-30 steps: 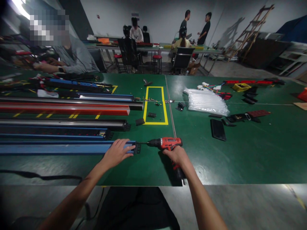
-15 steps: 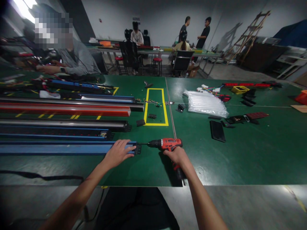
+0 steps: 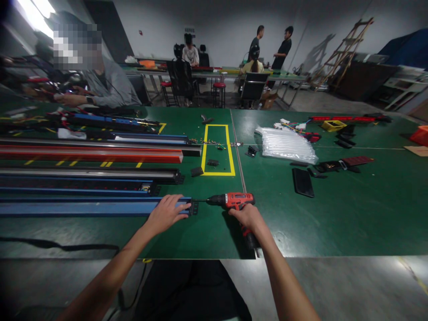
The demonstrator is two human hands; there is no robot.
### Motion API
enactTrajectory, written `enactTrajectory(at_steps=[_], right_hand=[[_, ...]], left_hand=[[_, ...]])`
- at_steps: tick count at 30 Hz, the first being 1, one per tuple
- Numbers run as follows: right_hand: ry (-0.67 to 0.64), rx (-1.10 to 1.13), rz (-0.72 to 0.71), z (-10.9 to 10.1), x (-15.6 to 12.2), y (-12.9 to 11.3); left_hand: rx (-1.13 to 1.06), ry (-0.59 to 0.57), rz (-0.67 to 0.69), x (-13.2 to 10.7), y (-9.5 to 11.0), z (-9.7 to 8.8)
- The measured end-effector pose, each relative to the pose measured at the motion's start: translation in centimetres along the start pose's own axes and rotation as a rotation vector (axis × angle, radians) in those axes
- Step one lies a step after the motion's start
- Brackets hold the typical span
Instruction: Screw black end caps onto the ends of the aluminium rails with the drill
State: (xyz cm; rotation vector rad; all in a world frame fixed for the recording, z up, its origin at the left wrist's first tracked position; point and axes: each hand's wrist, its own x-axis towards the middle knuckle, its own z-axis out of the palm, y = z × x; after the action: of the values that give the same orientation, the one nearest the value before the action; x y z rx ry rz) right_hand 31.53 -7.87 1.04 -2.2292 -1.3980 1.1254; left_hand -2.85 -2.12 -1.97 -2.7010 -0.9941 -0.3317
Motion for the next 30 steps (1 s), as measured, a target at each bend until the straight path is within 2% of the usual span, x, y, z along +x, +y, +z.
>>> enactTrajectory(at_steps=[30], right_hand=[[0.026, -0.024, -0.017, -0.2, -0.12, -0.26]], left_hand=[[0.001, 0.012, 0.002, -0.1, -0.07, 0.19]])
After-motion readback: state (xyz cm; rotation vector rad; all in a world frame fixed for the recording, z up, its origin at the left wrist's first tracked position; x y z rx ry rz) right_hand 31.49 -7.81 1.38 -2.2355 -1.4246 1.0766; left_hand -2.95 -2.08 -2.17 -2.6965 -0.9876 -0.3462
